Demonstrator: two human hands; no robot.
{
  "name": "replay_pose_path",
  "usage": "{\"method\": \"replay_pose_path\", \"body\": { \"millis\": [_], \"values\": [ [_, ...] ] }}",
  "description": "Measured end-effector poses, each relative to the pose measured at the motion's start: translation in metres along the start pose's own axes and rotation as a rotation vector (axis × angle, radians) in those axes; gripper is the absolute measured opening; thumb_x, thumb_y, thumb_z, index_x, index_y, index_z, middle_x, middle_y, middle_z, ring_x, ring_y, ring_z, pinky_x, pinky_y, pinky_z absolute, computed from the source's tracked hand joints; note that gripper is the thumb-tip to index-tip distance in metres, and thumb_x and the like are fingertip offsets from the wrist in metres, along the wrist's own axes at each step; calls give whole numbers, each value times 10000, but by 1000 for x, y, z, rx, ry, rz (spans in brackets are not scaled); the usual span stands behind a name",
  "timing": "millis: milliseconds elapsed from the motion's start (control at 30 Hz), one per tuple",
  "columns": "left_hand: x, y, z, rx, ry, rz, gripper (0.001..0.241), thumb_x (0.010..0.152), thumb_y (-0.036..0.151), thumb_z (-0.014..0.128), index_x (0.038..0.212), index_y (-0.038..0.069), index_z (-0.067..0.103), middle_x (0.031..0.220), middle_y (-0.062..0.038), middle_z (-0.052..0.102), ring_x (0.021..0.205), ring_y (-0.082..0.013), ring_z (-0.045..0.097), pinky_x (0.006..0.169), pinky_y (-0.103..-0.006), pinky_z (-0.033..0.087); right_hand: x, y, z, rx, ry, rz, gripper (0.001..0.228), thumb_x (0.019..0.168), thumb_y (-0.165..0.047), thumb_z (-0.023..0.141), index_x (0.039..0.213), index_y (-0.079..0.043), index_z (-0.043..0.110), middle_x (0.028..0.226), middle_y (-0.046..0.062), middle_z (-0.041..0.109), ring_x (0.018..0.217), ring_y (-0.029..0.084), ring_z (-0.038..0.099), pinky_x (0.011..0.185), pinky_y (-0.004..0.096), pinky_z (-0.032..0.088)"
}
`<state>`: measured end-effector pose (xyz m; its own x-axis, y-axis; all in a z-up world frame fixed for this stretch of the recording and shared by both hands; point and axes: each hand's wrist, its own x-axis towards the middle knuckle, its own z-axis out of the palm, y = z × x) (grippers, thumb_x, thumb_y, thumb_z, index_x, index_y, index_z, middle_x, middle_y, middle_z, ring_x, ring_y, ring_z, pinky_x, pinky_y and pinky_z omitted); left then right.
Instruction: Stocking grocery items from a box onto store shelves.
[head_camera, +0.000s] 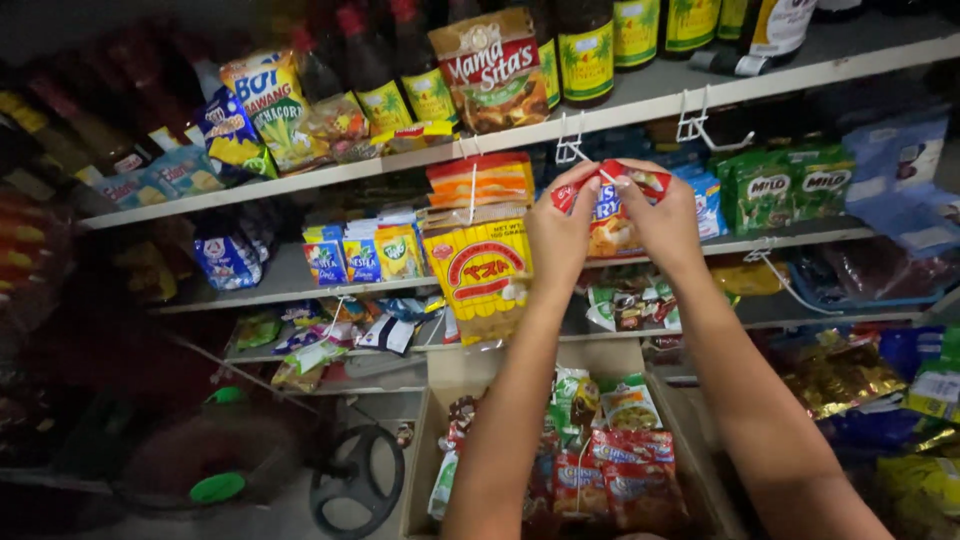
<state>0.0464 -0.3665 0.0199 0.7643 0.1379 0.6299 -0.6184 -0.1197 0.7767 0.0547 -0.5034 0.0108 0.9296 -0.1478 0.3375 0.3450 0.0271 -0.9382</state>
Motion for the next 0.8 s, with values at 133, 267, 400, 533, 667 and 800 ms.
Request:
{"method": "replay_pose_path", "body": {
  "millis": [133,267,400,533,667,800],
  "values": [
    [7,17,9,69,63,-5,218,953,150,722,1121,16,762,1040,-108,796,934,-147,757,844,-293,590,10,5,-12,-151,25,-250,246,1011,-126,671,1216,6,709,1023,30,751,882,75,660,786,259,550],
    [5,12,10,28,66,-8,185,967,137,718,1103,18,760,1013,-96,792,915,-122,731,827,-290,585,7,-2,-12,-2,-57,-240,250,1004,-112,683,1229,-7,707,1092,33,748,949,67,668,842,243,557],
    [-1,3,7,-85,77,-63,186,964,108,692,1121,25,747,1024,-84,782,910,-99,706,832,-287,585,4,-7,-7,-120,-107,-254,287,940,-100,765,1200,7,710,1058,46,749,919,67,654,814,243,550],
    [-1,11,13,1,81,-45,172,960,119,716,1099,29,762,998,-103,798,892,-123,722,815,-299,588,12,5,-10,-51,-46,-198,249,964,-120,762,1182,-3,732,1043,40,753,895,58,655,782,238,557],
    [0,25,19,177,116,-27,182,951,158,721,1097,58,764,984,-122,792,874,-159,762,789,-311,587,12,-4,-13,45,-32,-113,245,970,-148,743,1178,-20,738,1028,25,746,857,50,650,725,237,554],
    [1,24,21,224,123,47,179,971,188,716,1095,68,762,987,-125,781,862,-162,762,781,-316,593,14,2,-14,174,-57,-97,224,977,-139,740,1165,-17,741,1051,14,749,886,48,667,801,222,561]
  ]
}}
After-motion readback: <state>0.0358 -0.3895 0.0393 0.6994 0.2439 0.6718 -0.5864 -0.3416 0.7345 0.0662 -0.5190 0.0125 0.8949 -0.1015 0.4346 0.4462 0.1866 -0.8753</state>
